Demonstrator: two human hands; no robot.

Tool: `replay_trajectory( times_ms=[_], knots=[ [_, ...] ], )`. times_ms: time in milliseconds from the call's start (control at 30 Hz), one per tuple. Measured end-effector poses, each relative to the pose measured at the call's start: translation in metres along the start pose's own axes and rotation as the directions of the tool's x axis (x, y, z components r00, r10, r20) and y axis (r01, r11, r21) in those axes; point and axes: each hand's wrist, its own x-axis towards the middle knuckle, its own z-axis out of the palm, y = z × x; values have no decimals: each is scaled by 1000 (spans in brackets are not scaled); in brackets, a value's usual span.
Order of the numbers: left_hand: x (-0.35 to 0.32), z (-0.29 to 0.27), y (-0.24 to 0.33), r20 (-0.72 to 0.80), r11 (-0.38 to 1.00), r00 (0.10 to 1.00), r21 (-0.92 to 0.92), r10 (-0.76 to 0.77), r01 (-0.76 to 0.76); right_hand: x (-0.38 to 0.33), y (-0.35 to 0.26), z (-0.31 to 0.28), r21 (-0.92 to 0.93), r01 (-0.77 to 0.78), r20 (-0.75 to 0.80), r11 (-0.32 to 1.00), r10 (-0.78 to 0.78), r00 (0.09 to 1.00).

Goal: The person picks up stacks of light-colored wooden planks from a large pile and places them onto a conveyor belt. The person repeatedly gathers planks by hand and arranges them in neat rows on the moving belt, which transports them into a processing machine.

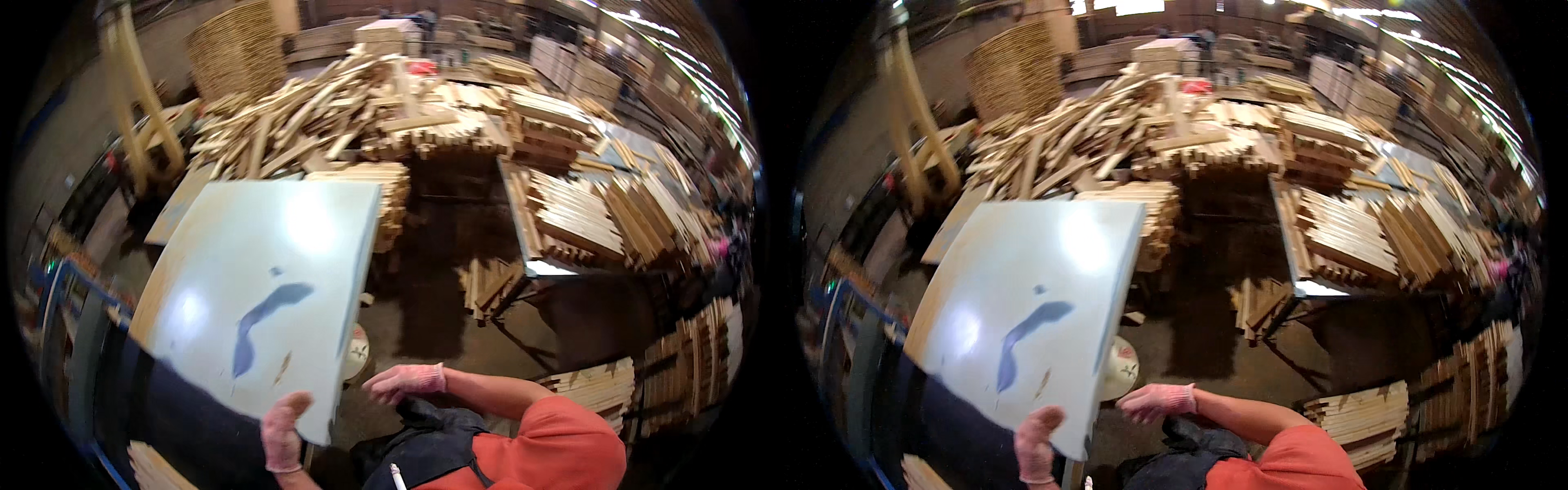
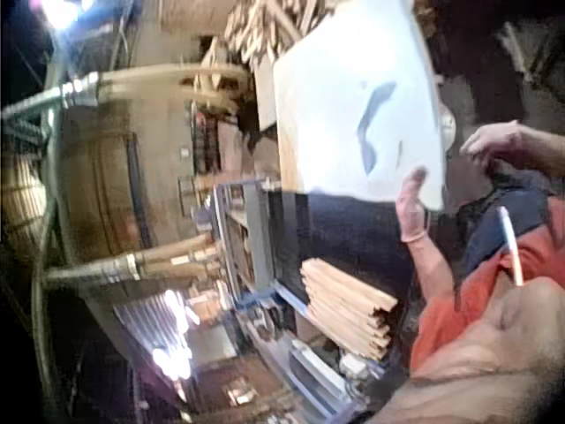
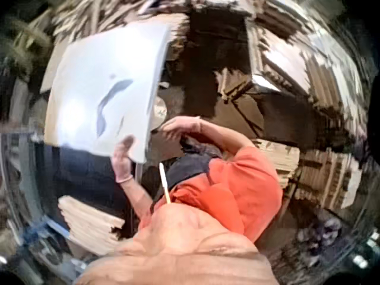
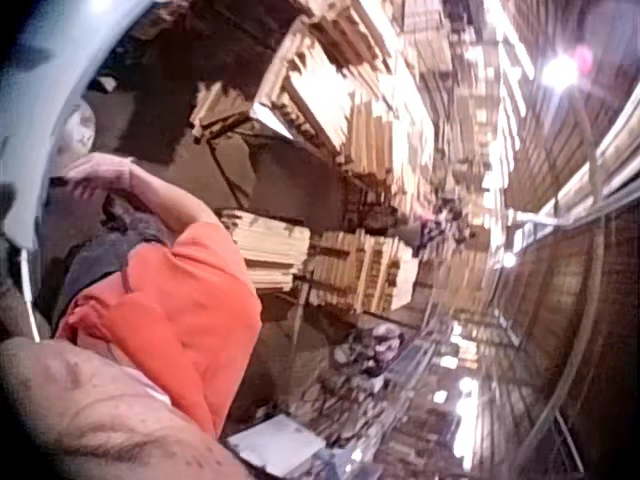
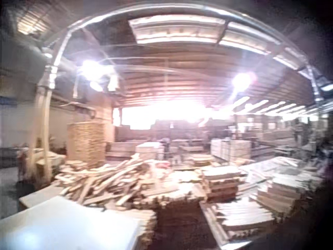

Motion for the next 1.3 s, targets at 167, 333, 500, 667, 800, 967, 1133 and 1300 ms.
replay_trajectory(
  times_ms=[167,333,500,667,800,967,1133,1300],
  knots=[
    [112,188,-135,393,888,815,9,-426,460,-101,124,-185,614,221,-277,758,-55,959],
    [165,174,-356,186,543,515,402,-837,738,-196,134,-217,534,352,-718,769,193,668],
    [137,166,-379,-114,223,382,646,-917,730,-230,214,-281,656,600,-736,458,212,643],
    [187,211,-388,-169,131,328,679,-929,722,-235,279,-343,706,627,-708,329,335,621],
    [269,294,-418,-103,227,377,643,-921,732,-288,287,-435,755,622,-655,207,280,702],
    [366,467,-448,643,588,566,747,-517,-311,-373,204,-553,408,534,-901,741,231,367],
    [329,726,-371,610,621,186,648,-770,441,-478,118,-673,64,56,-996,996,67,-54],
    [253,875,-396,603,482,-49,683,-797,549,-551,31,-825,-108,-166,-991,980,-120,-64]
  ],
)
